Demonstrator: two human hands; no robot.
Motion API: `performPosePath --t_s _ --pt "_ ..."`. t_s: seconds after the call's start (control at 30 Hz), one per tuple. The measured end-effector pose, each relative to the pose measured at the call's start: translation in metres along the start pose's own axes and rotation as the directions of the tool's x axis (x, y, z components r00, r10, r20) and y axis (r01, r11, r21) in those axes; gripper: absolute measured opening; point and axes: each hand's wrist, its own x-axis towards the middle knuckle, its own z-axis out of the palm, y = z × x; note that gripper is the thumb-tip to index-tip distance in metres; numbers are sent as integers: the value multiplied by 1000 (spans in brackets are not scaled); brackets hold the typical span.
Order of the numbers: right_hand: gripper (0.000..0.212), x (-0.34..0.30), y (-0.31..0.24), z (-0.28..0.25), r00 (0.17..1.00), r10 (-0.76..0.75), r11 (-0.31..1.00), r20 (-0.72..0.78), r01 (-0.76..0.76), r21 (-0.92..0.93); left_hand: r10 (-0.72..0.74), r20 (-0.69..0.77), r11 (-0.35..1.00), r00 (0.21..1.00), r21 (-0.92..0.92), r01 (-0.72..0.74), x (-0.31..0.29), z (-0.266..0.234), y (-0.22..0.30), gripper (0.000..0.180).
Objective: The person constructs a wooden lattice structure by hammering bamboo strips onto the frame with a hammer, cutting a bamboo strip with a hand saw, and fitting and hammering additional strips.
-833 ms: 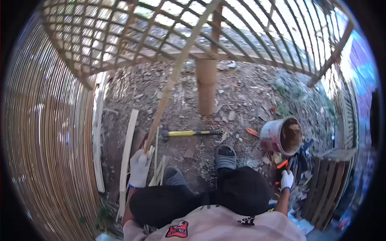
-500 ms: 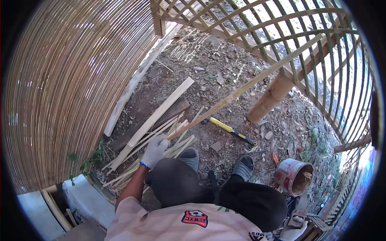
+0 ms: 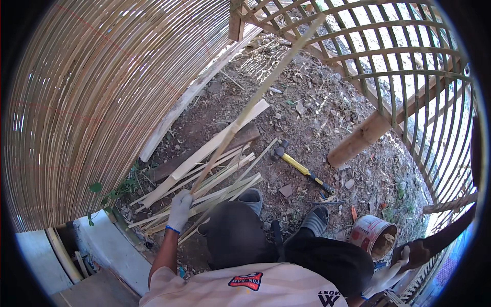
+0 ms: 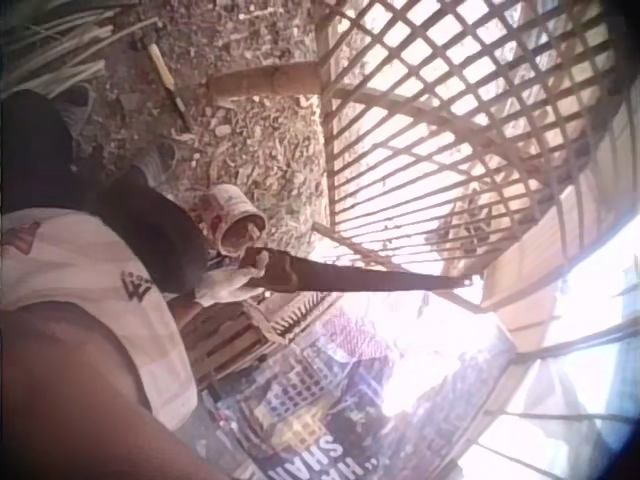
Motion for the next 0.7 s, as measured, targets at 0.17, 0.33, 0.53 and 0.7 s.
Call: performPosePath --t_s 0.17,0.33,0.53,0.7 --pt "50 25 12 67 945 -110 974 309 41 221 141 -276 985 951 -55 -162 76 3 -4 22" --pt "9 40 -43 123 842 -138 977 521 30 210 250 -431 966 867 52 -252 131 0 -48 21" --pt "11 38 -63 156 829 -113 964 548 -42 262 337 -417 934 844 262 -244 140 5 -64 27" --pt "24 52 -50 159 788 -97 964 608 -77 254 313 -406 938 858 276 -211 113 9 -55 26"
